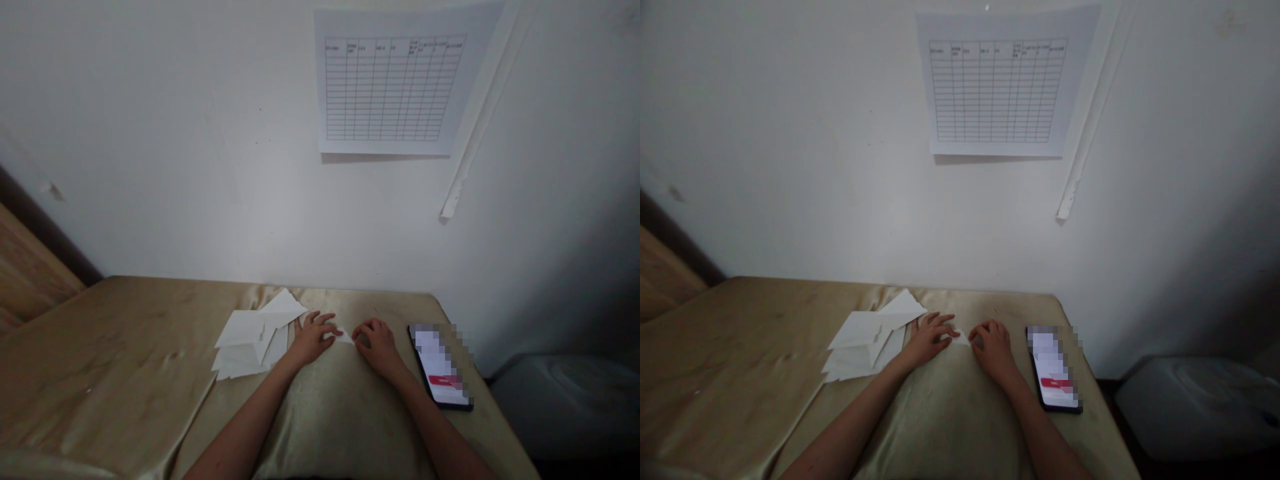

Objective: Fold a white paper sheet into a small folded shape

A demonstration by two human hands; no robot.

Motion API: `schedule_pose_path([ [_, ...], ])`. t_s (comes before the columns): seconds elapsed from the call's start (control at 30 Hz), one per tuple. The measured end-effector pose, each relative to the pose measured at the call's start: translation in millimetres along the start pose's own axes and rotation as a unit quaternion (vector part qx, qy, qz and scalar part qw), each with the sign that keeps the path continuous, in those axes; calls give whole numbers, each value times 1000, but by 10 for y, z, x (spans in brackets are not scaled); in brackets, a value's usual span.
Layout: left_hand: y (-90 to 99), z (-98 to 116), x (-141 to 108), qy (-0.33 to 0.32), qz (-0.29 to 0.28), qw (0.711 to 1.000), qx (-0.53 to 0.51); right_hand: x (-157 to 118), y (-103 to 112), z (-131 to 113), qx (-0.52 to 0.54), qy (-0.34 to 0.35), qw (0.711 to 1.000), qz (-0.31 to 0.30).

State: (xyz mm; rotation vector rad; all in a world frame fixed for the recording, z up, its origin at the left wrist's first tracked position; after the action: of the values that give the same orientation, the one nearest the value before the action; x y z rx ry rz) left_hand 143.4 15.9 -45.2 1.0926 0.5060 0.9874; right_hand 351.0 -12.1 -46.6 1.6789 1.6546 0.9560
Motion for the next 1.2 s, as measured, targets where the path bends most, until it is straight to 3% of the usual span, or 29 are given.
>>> schedule_pose_path([
  [0.17,15,23,-15,-6,17,1000,2,-62,46,-50,23,49,999,7],
  [0.57,6,117,1,32,62,998,4,-105,92,-106,63,89,994,-2],
  [0.73,3,152,3,23,46,999,6,-92,69,-96,63,82,995,-13],
  [0.93,-47,250,0,-23,4,1000,-8,-21,-6,1,55,35,997,32],
  [1.2,-101,257,21,2,14,1000,-20,-14,-10,22,26,19,999,32],
])
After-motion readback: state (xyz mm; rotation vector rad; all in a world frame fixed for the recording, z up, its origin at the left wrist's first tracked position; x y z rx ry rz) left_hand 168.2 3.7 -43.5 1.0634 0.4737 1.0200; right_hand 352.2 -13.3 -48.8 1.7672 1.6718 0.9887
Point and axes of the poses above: each hand's wrist, its own x-axis towards the middle knuckle, its own y-axis out of the back of the hand, z = x × y, the point moved 3 cm from there along x, towards the middle knuckle, and after that the axes turned 9 degrees about -y, right-handed, at the moved point
